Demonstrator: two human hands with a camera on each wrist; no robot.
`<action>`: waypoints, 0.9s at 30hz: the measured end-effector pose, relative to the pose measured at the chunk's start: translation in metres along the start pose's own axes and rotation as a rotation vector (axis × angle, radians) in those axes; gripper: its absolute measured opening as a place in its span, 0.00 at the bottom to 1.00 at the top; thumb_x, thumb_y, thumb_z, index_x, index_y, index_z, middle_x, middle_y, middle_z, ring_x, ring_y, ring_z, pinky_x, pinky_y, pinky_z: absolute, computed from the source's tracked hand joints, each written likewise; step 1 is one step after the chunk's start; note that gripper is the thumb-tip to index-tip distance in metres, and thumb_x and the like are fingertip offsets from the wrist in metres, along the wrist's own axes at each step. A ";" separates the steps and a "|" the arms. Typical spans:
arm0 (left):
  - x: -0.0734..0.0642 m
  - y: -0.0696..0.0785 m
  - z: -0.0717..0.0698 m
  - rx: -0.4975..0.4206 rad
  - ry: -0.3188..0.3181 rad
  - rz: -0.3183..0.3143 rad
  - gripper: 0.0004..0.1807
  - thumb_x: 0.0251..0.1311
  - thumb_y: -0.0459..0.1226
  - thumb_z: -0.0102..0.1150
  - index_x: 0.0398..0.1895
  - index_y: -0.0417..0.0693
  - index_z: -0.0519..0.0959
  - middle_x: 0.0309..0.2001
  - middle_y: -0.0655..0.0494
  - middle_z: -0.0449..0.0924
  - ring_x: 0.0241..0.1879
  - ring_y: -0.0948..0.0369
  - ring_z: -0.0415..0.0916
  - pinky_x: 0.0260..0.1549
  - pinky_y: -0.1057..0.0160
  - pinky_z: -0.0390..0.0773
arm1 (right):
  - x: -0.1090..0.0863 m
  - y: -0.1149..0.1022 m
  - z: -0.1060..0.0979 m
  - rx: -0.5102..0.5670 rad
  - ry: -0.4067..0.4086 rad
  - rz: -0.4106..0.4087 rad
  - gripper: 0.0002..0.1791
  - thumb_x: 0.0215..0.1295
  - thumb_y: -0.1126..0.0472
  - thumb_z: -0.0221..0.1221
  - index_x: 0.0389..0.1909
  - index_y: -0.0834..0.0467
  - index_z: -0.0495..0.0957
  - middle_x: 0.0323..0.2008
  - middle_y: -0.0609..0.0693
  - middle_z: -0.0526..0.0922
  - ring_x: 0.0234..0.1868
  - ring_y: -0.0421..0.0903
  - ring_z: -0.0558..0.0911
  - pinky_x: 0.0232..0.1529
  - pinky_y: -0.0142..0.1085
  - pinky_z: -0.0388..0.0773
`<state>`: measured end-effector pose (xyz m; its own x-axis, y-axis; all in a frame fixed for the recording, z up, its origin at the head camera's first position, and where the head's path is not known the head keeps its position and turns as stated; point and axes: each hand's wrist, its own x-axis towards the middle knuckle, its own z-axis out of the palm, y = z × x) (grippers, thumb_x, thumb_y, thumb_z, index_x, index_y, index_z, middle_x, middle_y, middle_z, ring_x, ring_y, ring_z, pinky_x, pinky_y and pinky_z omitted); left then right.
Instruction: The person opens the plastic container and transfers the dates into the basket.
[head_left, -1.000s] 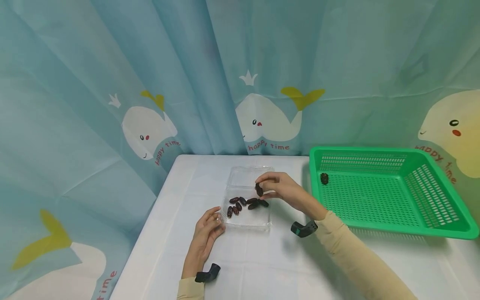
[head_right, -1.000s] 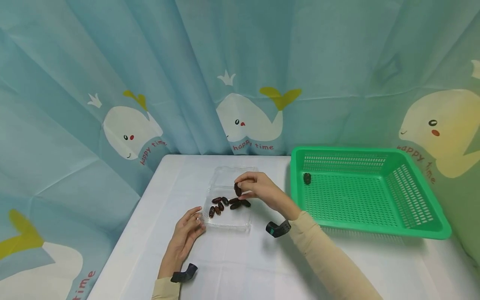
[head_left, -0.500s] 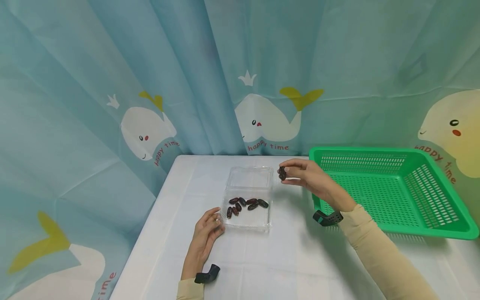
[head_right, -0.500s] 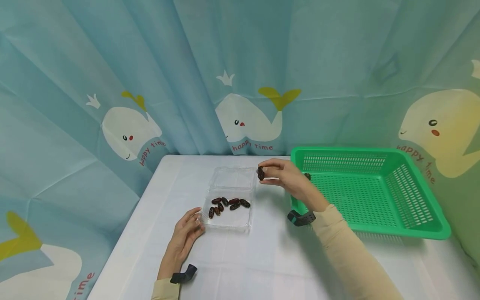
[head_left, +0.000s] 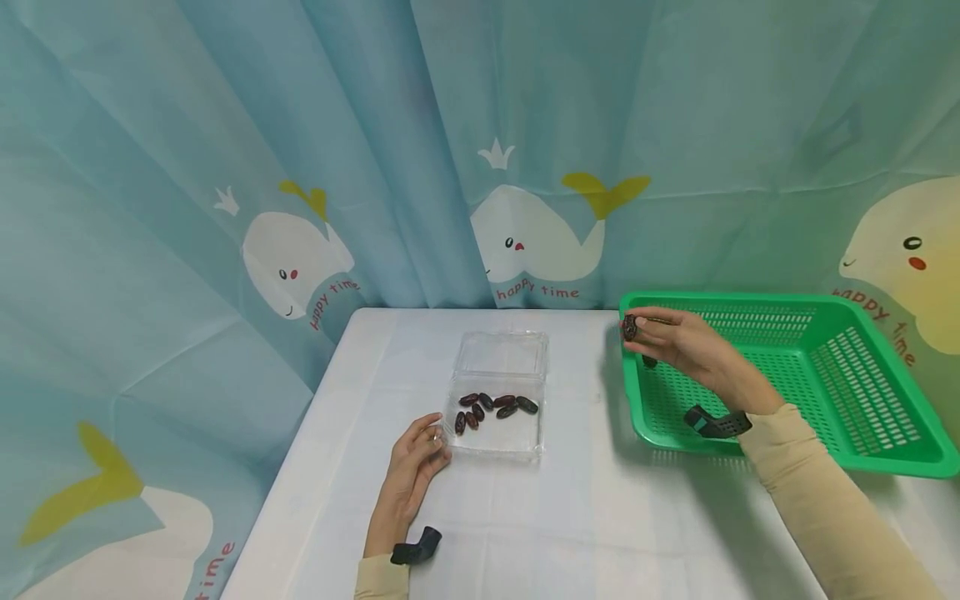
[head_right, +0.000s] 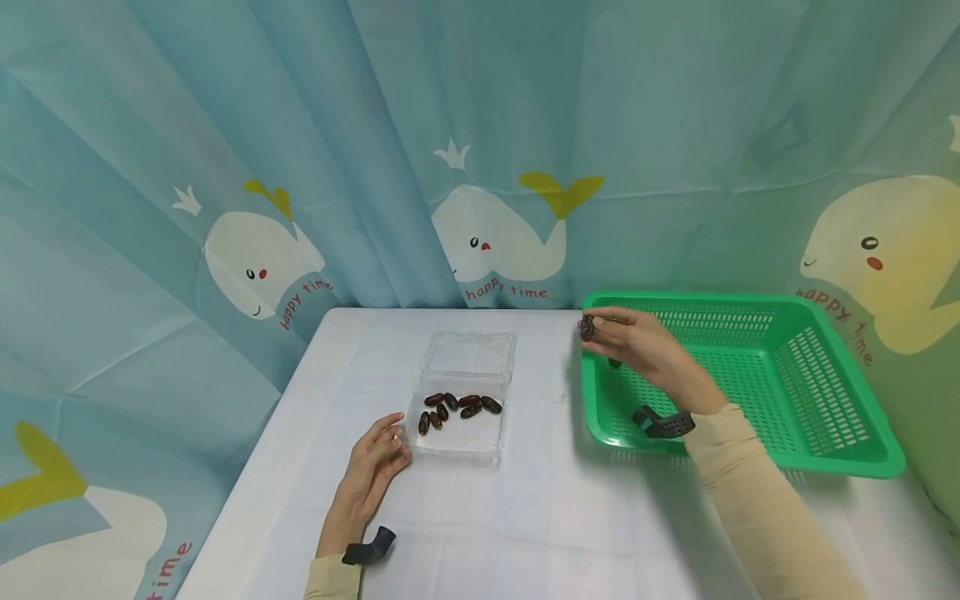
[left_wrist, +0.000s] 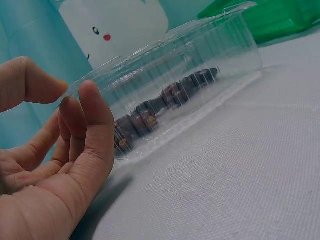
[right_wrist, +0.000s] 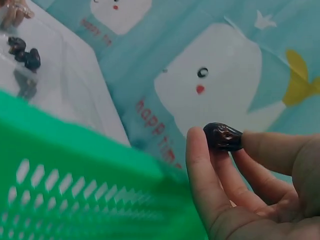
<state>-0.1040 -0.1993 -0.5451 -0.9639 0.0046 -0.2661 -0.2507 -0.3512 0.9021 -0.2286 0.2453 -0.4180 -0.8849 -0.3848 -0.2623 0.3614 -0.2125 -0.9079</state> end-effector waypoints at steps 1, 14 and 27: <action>0.000 0.000 0.000 -0.001 0.000 0.001 0.30 0.69 0.28 0.57 0.73 0.39 0.65 0.51 0.54 0.72 0.47 0.62 0.73 0.43 0.69 0.81 | -0.002 0.000 -0.004 -0.006 0.002 -0.001 0.17 0.78 0.62 0.57 0.64 0.55 0.75 0.61 0.47 0.70 0.54 0.37 0.87 0.61 0.34 0.82; 0.001 0.000 0.000 -0.035 -0.008 0.000 0.30 0.68 0.27 0.56 0.73 0.39 0.65 0.50 0.54 0.72 0.45 0.62 0.75 0.41 0.69 0.82 | -0.006 0.002 -0.046 -0.154 0.087 0.057 0.31 0.79 0.64 0.54 0.79 0.62 0.58 0.63 0.45 0.69 0.51 0.31 0.85 0.64 0.34 0.80; 0.000 0.001 -0.001 -0.030 -0.011 -0.002 0.30 0.69 0.27 0.56 0.73 0.39 0.65 0.49 0.55 0.73 0.44 0.62 0.75 0.42 0.68 0.82 | 0.004 0.007 -0.067 -0.184 0.192 0.238 0.35 0.80 0.65 0.53 0.81 0.62 0.51 0.72 0.54 0.61 0.45 0.31 0.84 0.68 0.37 0.78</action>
<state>-0.1043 -0.2004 -0.5449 -0.9643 0.0157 -0.2642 -0.2502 -0.3793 0.8908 -0.2493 0.3028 -0.4471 -0.8276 -0.2250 -0.5142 0.5205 0.0352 -0.8531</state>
